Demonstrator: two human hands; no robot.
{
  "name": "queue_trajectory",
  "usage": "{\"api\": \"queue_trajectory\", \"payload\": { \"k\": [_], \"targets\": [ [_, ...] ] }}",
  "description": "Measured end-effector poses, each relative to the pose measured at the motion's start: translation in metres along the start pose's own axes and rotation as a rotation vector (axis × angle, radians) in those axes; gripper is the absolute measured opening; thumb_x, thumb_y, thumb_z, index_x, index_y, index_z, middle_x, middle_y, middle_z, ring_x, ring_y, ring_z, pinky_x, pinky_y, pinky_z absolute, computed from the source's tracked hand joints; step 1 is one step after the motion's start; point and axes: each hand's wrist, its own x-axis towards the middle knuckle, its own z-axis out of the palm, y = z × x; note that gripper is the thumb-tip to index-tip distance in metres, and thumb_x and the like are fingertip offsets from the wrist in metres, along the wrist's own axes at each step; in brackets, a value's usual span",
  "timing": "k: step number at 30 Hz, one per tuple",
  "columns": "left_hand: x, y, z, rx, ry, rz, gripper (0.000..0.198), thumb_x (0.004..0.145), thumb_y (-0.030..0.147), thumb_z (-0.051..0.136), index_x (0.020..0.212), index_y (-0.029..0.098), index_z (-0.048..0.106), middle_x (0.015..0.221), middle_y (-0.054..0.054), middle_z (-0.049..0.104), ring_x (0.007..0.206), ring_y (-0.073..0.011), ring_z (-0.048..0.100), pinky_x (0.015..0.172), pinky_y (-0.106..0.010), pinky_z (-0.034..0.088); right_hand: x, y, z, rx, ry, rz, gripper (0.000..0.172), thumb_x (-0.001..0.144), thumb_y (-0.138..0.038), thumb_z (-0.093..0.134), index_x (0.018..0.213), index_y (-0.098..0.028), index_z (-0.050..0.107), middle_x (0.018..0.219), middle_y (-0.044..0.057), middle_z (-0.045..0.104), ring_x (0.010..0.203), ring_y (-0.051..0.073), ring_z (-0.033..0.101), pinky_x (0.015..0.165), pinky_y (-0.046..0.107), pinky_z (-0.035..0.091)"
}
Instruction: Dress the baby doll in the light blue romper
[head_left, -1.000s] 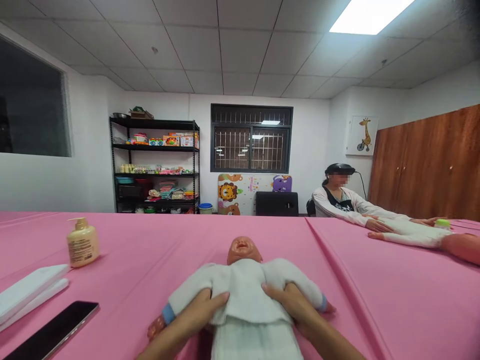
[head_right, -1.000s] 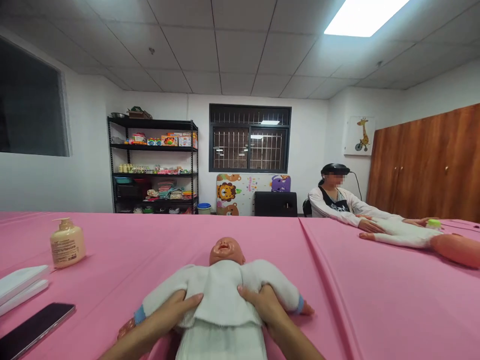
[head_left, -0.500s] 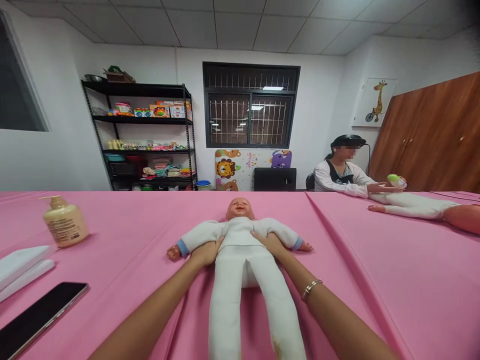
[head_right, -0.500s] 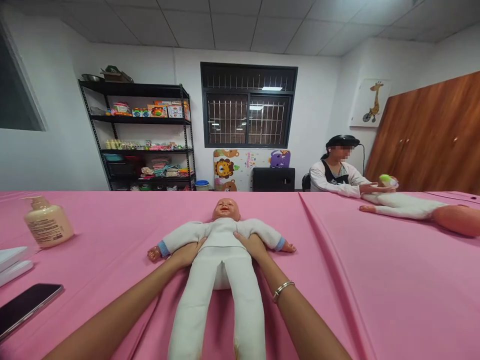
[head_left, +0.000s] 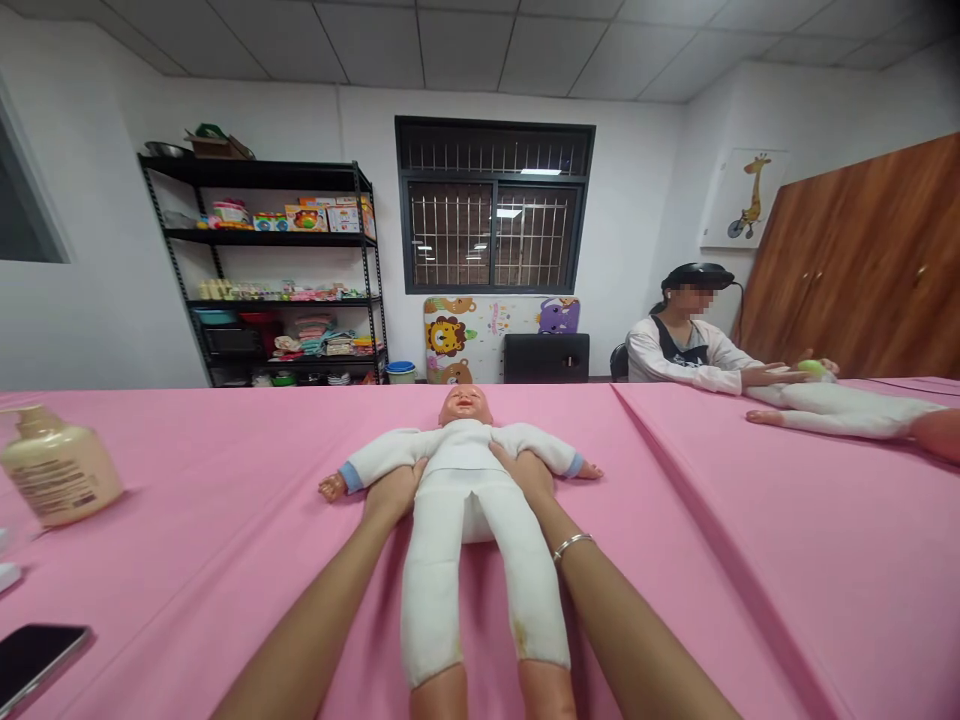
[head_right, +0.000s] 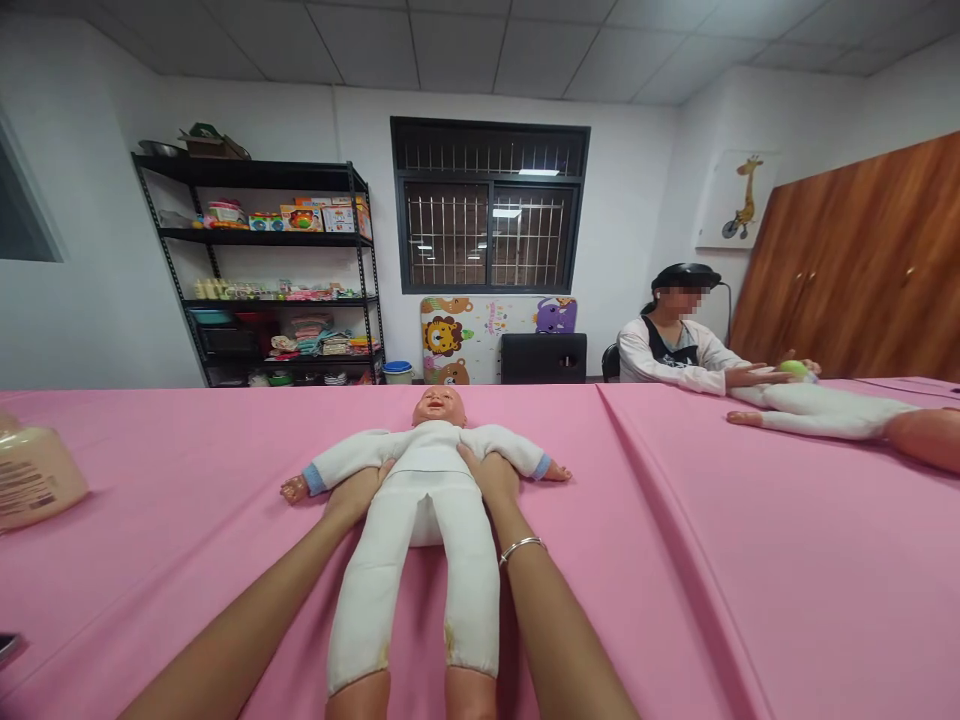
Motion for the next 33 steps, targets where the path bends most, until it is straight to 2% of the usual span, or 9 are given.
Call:
{"api": "queue_trajectory", "payload": {
  "k": [4, 6, 9, 14, 18, 22, 25, 30, 33],
  "targets": [
    [-0.003, -0.001, -0.002, 0.099, 0.087, -0.075, 0.049, 0.090, 0.042, 0.022, 0.098, 0.013, 0.061, 0.101, -0.019, 0.064, 0.092, -0.0338, 0.060, 0.078, -0.044, 0.044, 0.003, 0.005, 0.001, 0.043, 0.136, -0.045, 0.061, 0.086, -0.057, 0.027, 0.075, -0.010, 0.065, 0.082, 0.018, 0.065, 0.076, 0.026, 0.060, 0.067, 0.032, 0.040],
    [-0.007, -0.003, -0.004, 0.145, 0.062, -0.010, 0.037, 0.087, 0.034, 0.031, 0.098, 0.014, 0.060, 0.103, -0.018, 0.063, 0.091, -0.0326, 0.060, 0.078, -0.042, 0.044, -0.001, 0.009, 0.000, 0.103, 0.184, -0.076, 0.056, 0.088, -0.050, 0.026, 0.065, -0.013, 0.061, 0.073, 0.013, 0.065, 0.068, 0.022, 0.058, 0.062, 0.029, 0.037],
    [-0.016, -0.008, -0.008, 0.152, 0.025, 0.087, 0.033, 0.084, 0.030, 0.038, 0.103, 0.014, 0.059, 0.110, -0.017, 0.061, 0.096, -0.0302, 0.058, 0.081, -0.039, 0.044, -0.011, 0.014, -0.004, 0.177, 0.128, -0.153, 0.043, 0.084, -0.043, 0.037, 0.059, -0.014, 0.056, 0.066, 0.008, 0.063, 0.065, 0.019, 0.056, 0.061, 0.027, 0.035],
    [-0.035, -0.017, -0.012, -0.019, 0.098, 0.188, 0.032, 0.085, 0.028, 0.035, 0.102, 0.018, 0.061, 0.112, -0.009, 0.061, 0.101, -0.0249, 0.056, 0.085, -0.034, 0.042, -0.039, 0.020, -0.013, 0.398, -0.067, -0.198, 0.026, 0.077, -0.034, 0.047, 0.076, -0.013, 0.062, 0.083, 0.008, 0.065, 0.081, 0.020, 0.059, 0.071, 0.027, 0.043],
    [-0.046, -0.021, -0.009, -0.228, 0.200, 0.207, 0.032, 0.086, 0.032, 0.035, 0.099, 0.018, 0.061, 0.108, -0.007, 0.063, 0.099, -0.0228, 0.056, 0.086, -0.033, 0.043, -0.053, 0.026, -0.018, 0.596, -0.110, -0.222, 0.043, 0.073, -0.040, 0.054, 0.107, -0.013, 0.054, 0.109, 0.009, 0.060, 0.099, 0.020, 0.057, 0.085, 0.029, 0.045],
    [-0.048, -0.017, -0.007, -0.136, 0.226, 0.368, 0.033, 0.083, 0.029, 0.042, 0.110, 0.017, 0.057, 0.116, -0.009, 0.057, 0.107, -0.0231, 0.051, 0.091, -0.033, 0.040, -0.054, 0.027, -0.018, 0.400, -0.053, -0.322, 0.038, 0.077, -0.041, 0.049, 0.102, -0.014, 0.060, 0.108, 0.009, 0.059, 0.093, 0.020, 0.057, 0.084, 0.033, 0.046],
    [-0.050, -0.011, -0.009, -0.053, 0.196, 0.303, 0.027, 0.086, 0.026, 0.037, 0.099, 0.019, 0.061, 0.107, -0.007, 0.062, 0.099, -0.0228, 0.055, 0.085, -0.033, 0.040, -0.053, 0.025, -0.018, 0.244, 0.028, -0.355, 0.029, 0.081, -0.035, 0.041, 0.086, -0.014, 0.061, 0.094, 0.009, 0.060, 0.083, 0.019, 0.056, 0.078, 0.033, 0.045],
    [-0.060, -0.005, -0.018, -0.145, 0.373, 0.147, 0.025, 0.088, 0.029, 0.032, 0.100, 0.020, 0.052, 0.094, -0.004, 0.065, 0.083, -0.0215, 0.059, 0.067, -0.029, 0.039, -0.056, 0.026, -0.026, 0.168, 0.250, -0.327, 0.033, 0.085, -0.034, 0.031, 0.093, -0.015, 0.057, 0.097, 0.010, 0.057, 0.086, 0.020, 0.054, 0.078, 0.033, 0.043],
    [-0.063, -0.004, -0.019, -0.152, 0.309, 0.141, 0.018, 0.086, 0.029, 0.035, 0.090, 0.021, 0.050, 0.079, -0.002, 0.063, 0.074, -0.0213, 0.058, 0.061, -0.029, 0.036, -0.059, 0.027, -0.031, 0.136, 0.107, -0.291, 0.027, 0.083, -0.033, 0.037, 0.087, -0.016, 0.058, 0.085, 0.006, 0.061, 0.078, 0.019, 0.057, 0.071, 0.030, 0.042]
  ]
}}
